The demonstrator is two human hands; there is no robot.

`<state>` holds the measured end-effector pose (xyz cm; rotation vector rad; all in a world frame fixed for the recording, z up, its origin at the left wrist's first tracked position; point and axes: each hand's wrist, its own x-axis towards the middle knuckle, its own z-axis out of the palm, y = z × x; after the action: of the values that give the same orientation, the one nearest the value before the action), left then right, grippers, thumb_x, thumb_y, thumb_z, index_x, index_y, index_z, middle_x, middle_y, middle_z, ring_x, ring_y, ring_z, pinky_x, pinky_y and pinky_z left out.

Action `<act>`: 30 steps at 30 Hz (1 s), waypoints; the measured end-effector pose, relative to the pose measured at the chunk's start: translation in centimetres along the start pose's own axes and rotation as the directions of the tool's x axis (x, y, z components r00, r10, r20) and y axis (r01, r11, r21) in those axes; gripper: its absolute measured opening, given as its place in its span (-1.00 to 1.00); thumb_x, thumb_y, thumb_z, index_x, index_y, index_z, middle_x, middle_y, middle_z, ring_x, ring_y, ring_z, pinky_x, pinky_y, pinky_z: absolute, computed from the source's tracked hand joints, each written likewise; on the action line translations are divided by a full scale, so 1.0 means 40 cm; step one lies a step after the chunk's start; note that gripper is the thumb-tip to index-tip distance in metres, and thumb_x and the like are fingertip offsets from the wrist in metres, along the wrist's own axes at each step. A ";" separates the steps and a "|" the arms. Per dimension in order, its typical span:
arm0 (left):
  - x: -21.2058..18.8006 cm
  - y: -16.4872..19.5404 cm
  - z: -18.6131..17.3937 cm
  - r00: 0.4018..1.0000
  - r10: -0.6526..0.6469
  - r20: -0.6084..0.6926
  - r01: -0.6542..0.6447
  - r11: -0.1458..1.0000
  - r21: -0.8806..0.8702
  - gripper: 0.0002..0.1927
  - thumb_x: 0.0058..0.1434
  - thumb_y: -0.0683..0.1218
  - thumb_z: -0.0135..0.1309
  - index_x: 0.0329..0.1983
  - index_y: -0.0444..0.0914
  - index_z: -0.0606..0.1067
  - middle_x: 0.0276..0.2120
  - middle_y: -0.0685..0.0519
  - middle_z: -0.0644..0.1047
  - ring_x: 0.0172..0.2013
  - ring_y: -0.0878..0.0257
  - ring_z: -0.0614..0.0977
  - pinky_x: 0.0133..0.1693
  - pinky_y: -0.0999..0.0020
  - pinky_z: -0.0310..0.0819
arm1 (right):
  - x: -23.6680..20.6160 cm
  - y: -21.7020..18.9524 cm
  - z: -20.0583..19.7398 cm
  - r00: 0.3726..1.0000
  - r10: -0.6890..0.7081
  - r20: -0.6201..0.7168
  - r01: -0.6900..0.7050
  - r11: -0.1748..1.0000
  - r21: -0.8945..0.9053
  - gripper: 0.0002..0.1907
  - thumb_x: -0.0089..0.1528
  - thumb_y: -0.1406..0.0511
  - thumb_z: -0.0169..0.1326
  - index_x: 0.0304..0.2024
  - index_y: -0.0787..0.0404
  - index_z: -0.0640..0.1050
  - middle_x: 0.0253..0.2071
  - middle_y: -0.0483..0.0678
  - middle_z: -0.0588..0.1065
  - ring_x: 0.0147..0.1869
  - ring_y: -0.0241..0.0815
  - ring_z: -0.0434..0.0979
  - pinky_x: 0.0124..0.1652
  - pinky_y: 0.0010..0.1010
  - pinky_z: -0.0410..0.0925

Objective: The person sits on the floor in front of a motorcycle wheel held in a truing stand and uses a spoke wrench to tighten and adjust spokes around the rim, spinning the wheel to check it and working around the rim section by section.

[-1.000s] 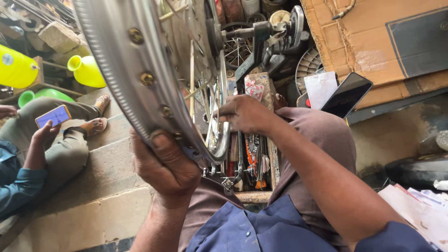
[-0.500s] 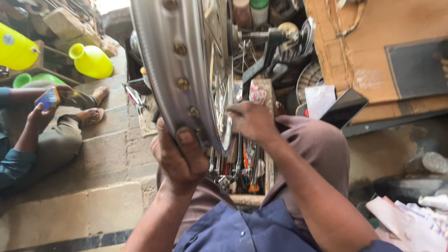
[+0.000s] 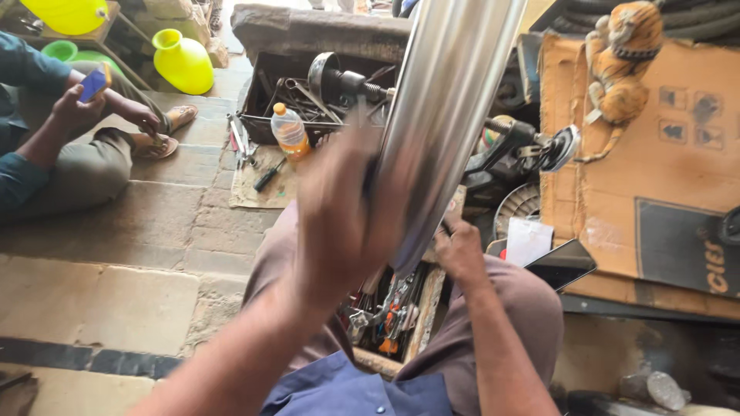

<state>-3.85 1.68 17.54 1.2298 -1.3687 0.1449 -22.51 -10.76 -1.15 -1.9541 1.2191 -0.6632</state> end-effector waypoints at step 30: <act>-0.256 -0.059 -0.080 0.743 -0.539 0.396 0.406 0.834 0.373 -0.67 0.24 -0.10 0.14 0.06 -0.26 0.51 -0.07 -0.10 0.61 0.02 -0.02 0.62 0.04 0.11 0.48 | -0.003 -0.023 0.033 0.967 0.204 0.152 -0.212 0.977 0.037 -0.70 0.36 0.19 0.02 0.11 0.06 0.59 -0.20 -0.03 0.66 -0.17 -0.22 0.69 -0.08 -0.33 0.52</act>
<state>-3.12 8.62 9.07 1.9068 -1.4309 -0.3922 -21.09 -9.99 -1.23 -1.7680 1.2787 -0.4308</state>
